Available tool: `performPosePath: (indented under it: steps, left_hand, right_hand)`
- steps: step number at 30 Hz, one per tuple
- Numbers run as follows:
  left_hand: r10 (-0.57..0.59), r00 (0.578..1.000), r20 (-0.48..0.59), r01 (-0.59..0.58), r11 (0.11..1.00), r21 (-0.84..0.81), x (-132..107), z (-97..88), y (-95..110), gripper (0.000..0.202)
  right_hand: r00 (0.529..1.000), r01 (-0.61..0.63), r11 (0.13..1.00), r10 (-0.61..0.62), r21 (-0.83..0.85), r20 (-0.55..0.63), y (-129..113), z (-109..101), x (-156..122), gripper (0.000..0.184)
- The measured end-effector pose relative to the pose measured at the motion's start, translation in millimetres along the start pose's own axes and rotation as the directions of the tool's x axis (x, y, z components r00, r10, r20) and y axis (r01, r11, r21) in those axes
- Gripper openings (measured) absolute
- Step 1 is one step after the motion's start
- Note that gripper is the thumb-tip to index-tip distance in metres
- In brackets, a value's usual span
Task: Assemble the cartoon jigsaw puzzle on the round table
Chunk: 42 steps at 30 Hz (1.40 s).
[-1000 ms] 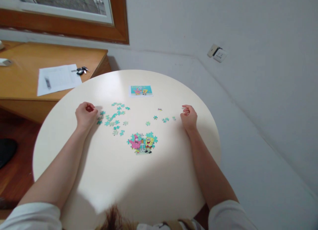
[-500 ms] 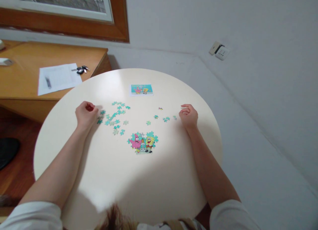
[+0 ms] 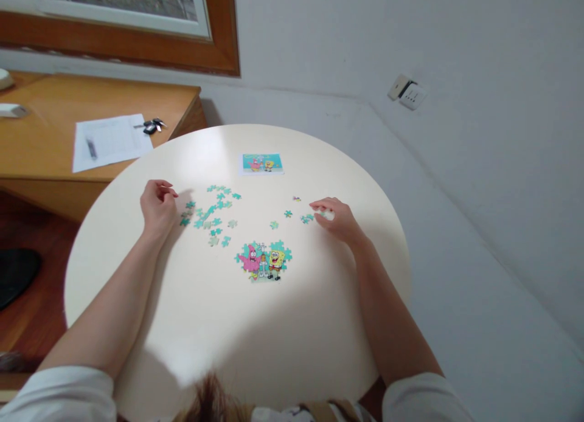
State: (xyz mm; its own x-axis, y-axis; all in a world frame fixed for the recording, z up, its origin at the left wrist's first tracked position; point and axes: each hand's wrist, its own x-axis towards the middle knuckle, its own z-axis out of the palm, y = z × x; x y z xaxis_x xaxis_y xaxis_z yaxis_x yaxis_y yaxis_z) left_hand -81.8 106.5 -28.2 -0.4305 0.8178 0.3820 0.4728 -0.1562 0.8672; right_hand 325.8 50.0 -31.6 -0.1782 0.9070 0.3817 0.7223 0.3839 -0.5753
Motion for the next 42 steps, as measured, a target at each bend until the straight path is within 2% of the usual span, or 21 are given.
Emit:
performPosePath:
  steps: [2,5,11,23,35,42]
  left_hand:
    - [0.019,1.000,-0.002,-0.019,1.000,-0.021,1,-0.1,-3,0.028]
    - [0.034,0.999,-0.014,-0.035,0.999,-0.029,2,-0.6,-7,0.028]
    - [-0.020,1.000,-0.007,0.020,1.000,-0.014,3,-0.5,-8,0.023]
    - [-0.025,1.000,0.004,0.025,1.000,-0.003,4,-0.7,-10,0.015]
    - [-0.045,0.999,-0.013,0.045,0.998,0.032,4,-0.5,-9,0.014]
    - [-0.019,1.000,-0.007,0.019,1.000,0.013,4,-0.1,-10,0.015]
  right_hand:
    - [0.994,0.069,0.996,-0.063,-0.065,0.091,3,2,-1,0.025]
    - [0.981,0.050,0.990,-0.023,-0.135,0.192,7,7,-2,0.025]
    - [0.965,-0.014,0.988,0.053,-0.152,0.256,7,11,-1,0.023]
    - [0.951,-0.109,0.982,0.149,-0.156,0.271,2,9,2,0.022]
    - [0.975,-0.068,0.991,0.090,-0.113,0.203,-6,8,3,0.014]
    - [0.966,-0.129,0.987,0.102,0.100,0.240,-9,10,4,0.014]
